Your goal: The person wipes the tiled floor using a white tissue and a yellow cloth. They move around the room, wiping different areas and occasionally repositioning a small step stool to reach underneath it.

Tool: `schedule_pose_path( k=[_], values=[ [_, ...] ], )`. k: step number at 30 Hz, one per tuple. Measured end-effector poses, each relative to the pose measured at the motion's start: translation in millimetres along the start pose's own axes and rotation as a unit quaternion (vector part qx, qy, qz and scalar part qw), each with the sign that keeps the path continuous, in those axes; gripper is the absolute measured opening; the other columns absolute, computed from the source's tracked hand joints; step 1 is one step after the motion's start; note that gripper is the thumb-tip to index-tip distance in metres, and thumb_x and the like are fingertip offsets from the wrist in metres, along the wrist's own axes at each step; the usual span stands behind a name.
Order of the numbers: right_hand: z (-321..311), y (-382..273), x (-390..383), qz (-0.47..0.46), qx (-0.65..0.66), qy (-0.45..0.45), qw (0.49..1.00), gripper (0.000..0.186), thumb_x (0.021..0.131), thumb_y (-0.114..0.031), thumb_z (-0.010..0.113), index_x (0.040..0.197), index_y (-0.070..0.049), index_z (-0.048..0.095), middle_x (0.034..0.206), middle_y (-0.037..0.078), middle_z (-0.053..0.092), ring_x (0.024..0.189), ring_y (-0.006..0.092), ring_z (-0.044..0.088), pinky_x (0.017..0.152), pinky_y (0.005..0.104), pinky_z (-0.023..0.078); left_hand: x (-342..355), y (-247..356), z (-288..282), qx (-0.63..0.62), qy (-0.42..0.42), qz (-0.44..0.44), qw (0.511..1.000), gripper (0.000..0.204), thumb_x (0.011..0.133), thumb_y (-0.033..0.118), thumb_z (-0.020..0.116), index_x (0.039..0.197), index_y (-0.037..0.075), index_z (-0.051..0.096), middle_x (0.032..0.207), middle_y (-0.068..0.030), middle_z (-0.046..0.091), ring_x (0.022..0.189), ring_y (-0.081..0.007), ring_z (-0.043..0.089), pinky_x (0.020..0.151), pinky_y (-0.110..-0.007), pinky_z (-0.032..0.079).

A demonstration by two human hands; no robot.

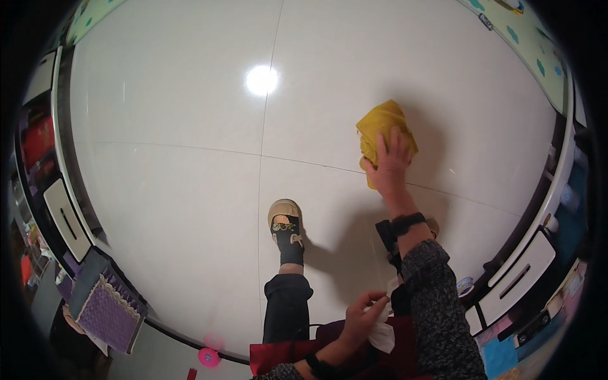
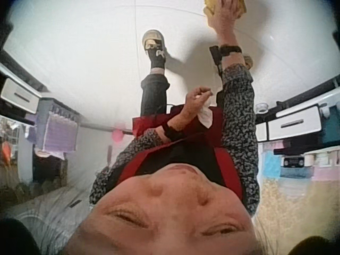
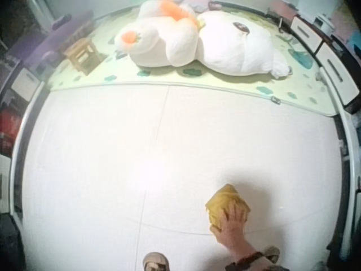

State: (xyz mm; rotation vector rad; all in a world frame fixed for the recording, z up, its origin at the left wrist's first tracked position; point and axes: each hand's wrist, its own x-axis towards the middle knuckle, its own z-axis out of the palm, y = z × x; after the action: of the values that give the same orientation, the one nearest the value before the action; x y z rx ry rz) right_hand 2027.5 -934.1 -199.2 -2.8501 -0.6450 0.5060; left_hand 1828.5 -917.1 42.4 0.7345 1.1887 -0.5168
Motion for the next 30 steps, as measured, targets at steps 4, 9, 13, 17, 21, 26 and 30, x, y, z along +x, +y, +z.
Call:
schedule_pose_path(
  k=[4,9,13,17,21,26,30],
  values=[
    [18,23,11,-0.001,-0.078,-0.020,0.997,0.075,0.068,-0.029,0.070,0.133,-0.022,0.033,0.140,0.015,0.024,0.128,0.0369,0.022,0.099,0.0599,0.022,-1,9,-5,-0.059,-0.011,-0.051,0.997,0.020,0.084,0.013,0.060,0.101,0.001,0.058,0.083,-0.0029,0.062,0.073,-0.0096,0.058,0.064,-0.021,0.046],
    [28,67,51,0.138,0.046,0.151,0.978,0.076,0.071,-0.029,0.067,0.135,-0.015,0.029,0.140,0.016,0.023,0.127,0.0377,0.023,0.102,0.0484,0.025,-2,32,-21,-0.079,-0.011,-0.048,0.996,0.019,0.086,0.013,0.057,0.101,0.000,0.057,0.088,-0.0054,0.062,0.078,-0.0092,0.057,0.069,-0.021,0.046],
    [35,33,120,0.182,-0.025,0.158,0.970,0.070,0.075,-0.031,0.063,0.134,-0.012,0.031,0.134,0.022,0.032,0.124,0.0364,0.030,0.100,0.0442,0.029,-10,55,-40,-0.113,0.009,-0.040,0.993,0.017,0.089,0.011,0.052,0.102,0.000,0.055,0.094,-0.0065,0.061,0.082,-0.0095,0.056,0.073,-0.023,0.045],
    [36,-55,194,-0.015,-0.074,0.206,0.976,0.064,0.070,-0.026,0.065,0.128,-0.013,0.041,0.129,0.018,0.042,0.118,0.0344,0.039,0.094,0.0451,0.035,-14,73,-60,-0.165,0.030,-0.037,0.985,0.015,0.090,0.010,0.050,0.100,0.000,0.055,0.094,-0.0074,0.060,0.084,-0.0110,0.056,0.076,-0.024,0.045],
    [53,-168,190,-0.174,-0.022,0.006,0.985,0.059,0.076,-0.002,0.048,0.129,-0.027,0.042,0.142,0.007,0.027,0.129,0.0333,0.024,0.097,0.0608,0.023,-16,85,-73,-0.220,0.069,-0.067,0.971,0.015,0.089,0.010,0.050,0.099,-0.001,0.054,0.094,-0.0085,0.060,0.086,-0.0126,0.057,0.077,-0.026,0.046],
    [59,-170,67,-0.342,-0.022,-0.090,0.935,0.055,0.070,-0.001,0.050,0.120,-0.026,0.053,0.139,0.006,0.033,0.129,0.0313,0.026,0.098,0.0596,0.021,-18,85,-66,-0.188,0.051,-0.018,0.981,0.015,0.089,0.009,0.050,0.099,-0.001,0.054,0.095,-0.0095,0.060,0.087,-0.0141,0.057,0.078,-0.026,0.046],
    [48,-96,-43,-0.318,0.001,-0.145,0.937,0.045,0.070,-0.008,0.055,0.114,-0.021,0.056,0.136,0.007,0.036,0.125,0.0315,0.031,0.094,0.0599,0.026,-19,74,-60,-0.158,0.029,-0.019,0.987,0.014,0.089,0.008,0.050,0.099,-0.002,0.054,0.092,-0.0092,0.061,0.086,-0.0145,0.057,0.079,-0.026,0.045]
  ],
)
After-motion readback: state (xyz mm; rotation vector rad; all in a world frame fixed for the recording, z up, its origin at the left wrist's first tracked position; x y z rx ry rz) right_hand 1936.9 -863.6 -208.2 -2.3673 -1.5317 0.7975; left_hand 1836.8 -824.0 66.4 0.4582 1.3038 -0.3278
